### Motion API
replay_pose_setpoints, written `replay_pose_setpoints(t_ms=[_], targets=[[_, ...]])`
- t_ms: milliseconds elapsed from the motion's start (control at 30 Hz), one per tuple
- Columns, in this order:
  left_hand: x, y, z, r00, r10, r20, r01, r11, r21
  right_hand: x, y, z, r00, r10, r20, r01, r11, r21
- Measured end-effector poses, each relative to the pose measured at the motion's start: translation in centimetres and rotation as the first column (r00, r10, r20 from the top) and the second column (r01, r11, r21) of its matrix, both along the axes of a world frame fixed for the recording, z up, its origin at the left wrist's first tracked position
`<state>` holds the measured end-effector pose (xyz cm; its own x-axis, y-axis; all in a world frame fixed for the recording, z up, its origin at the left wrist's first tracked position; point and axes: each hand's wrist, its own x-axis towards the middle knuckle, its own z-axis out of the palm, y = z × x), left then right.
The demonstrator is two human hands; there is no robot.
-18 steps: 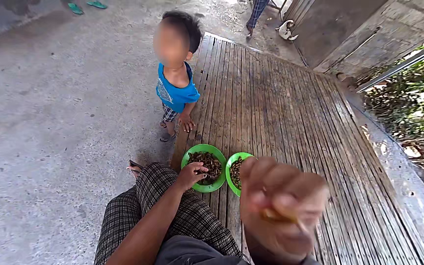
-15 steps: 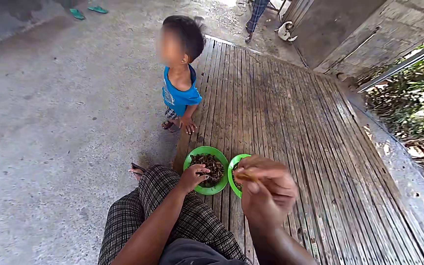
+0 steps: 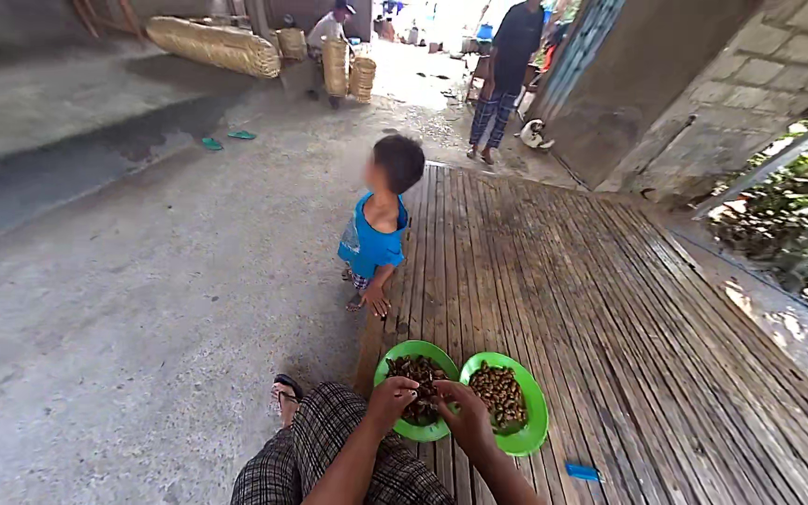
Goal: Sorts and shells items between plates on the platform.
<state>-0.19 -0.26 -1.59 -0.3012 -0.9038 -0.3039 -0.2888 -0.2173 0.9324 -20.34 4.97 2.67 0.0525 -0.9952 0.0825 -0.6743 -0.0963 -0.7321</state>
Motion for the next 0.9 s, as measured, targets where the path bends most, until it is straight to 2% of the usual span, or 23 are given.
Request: replay_pose_setpoints(t_ms=[100, 200, 367, 533, 667, 900], targets=[[0.1, -0.1, 0.0, 1.0, -0.002, -0.015, 0.002, 0.999, -0.034, -0.8, -0.7, -0.1, 0.995, 0.018, -0.094, -0.009, 0.995, 0.102], [0.2, 0.3, 0.2, 1.0, -0.029, -0.01, 0.028, 0.998, -0.063, -2.9, -0.6, 0.4, 0.983, -0.042, -0.18, 0.074, 0.981, 0.18], [0.3, 0.1, 0.2, 1.0, -0.026, -0.005, 0.026, 1.0, -0.017, -9.2, -0.7, 1.0, 0.911, -0.289, -0.294, 0.369, 0.889, 0.269], [0.1, -0.3, -0.1, 0.999, 0.012, -0.043, -0.01, 0.999, 0.049, -14.7, -0.9, -0.4, 0.822, -0.513, -0.248, 0.567, 0.781, 0.263], [0.2, -0.1, 0.0, 0.999, 0.026, -0.034, -0.024, 0.997, 0.073, -16.4, -1.6, -1.4, 0.821, -0.485, -0.303, 0.57, 0.73, 0.376], [0.2, 0.0, 0.1, 0.999, 0.042, -0.026, -0.04, 0.996, 0.078, -17.1, -2.9, -3.2, 0.828, -0.408, -0.384, 0.549, 0.728, 0.411]])
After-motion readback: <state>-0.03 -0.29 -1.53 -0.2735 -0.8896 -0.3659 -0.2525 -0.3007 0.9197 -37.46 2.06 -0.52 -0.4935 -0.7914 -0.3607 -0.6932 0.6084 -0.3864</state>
